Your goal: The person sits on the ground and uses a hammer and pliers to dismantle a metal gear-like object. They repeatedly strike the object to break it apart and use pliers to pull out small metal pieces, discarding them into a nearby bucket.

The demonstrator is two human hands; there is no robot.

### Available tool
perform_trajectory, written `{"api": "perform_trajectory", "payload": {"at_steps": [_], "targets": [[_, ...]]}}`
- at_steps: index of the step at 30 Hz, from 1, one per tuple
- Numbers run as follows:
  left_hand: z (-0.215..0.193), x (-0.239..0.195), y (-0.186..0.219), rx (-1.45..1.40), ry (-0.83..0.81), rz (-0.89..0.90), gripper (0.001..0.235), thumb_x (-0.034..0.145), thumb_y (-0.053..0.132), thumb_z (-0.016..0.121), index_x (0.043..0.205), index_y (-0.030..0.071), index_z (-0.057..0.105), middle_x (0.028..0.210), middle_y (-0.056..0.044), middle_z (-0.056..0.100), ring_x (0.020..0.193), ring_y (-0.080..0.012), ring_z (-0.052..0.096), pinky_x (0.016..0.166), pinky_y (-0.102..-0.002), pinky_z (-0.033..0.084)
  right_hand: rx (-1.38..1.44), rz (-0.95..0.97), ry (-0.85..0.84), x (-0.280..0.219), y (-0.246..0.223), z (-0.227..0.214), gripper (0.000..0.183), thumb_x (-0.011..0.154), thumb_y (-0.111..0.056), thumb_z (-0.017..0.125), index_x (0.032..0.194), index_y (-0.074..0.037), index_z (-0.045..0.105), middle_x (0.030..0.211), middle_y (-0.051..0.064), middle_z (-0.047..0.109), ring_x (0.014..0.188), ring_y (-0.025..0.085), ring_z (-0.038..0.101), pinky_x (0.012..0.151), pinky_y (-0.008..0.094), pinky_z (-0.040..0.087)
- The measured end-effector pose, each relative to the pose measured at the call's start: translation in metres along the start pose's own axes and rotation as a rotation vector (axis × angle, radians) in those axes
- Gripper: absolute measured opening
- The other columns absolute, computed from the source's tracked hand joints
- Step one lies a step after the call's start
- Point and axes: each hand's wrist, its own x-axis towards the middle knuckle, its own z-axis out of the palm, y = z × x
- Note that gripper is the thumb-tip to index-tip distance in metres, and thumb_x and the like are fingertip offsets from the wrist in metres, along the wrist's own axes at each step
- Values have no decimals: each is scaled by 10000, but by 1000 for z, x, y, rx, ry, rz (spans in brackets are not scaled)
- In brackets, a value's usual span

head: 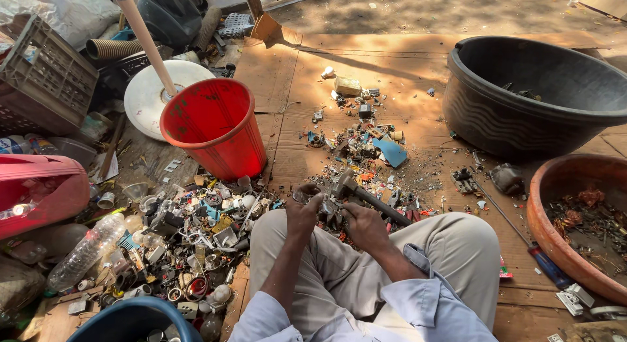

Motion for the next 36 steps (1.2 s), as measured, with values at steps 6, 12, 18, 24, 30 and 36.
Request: {"api": "perform_trajectory", "payload": {"at_steps": [6, 12, 18, 24, 30, 36], "targets": [[-26, 11, -5, -583, -184, -590, 298, 818, 89, 698, 1108, 43, 646, 967, -97, 756, 867, -228, 773, 661, -395, 668, -296, -1, -67, 23, 38, -9, 271, 936, -197, 639, 1182, -183, 752, 897, 76, 755, 766, 275, 725, 682, 404, 576], [-34, 45, -40, 535, -59, -271, 261, 972, 191, 628, 1167, 82, 763, 889, -82, 811, 709, -155, 777, 619, -316, 633, -257, 114, -149, 59, 89, 21, 375, 894, -294, 712, 1246, -166, 711, 1050, 91, 756, 915, 277, 724, 851, 422, 553], [-31, 73, -74, 796, 148, -282, 254, 977, 243, 628, 1102, 75, 773, 916, -130, 782, 759, -264, 758, 697, -400, 590, -564, 502, -346, 73, 142, 38, 590, 814, -379, 816, 1302, -120, 608, 1134, 146, 660, 1051, 324, 658, 876, 504, 520], [-35, 92, -72, 888, 95, -564, 278, 980, 315, 652, 1059, 87, 789, 903, -137, 775, 789, -278, 752, 741, -435, 563, -475, 851, -534, 88, 118, 11, 391, 938, -528, 699, 1105, -175, 699, 894, 58, 744, 816, 209, 719, 751, 439, 538], [-35, 82, -72, 731, -308, -456, 287, 966, 332, 624, 1028, 86, 759, 884, -109, 787, 788, -261, 786, 763, -416, 594, -189, 1068, -115, 83, 133, -29, 448, 959, -470, 706, 872, -30, 729, 701, 84, 710, 556, 184, 616, 553, 404, 476], [-51, 97, -90, 951, 193, -515, 291, 1022, 270, 586, 1003, 11, 717, 985, -217, 753, 887, -355, 730, 806, -481, 563, 438, 1003, 257, 75, 129, -46, 363, 967, -346, 704, 858, -3, 655, 672, 57, 601, 494, 135, 531, 436, 308, 456]]}}
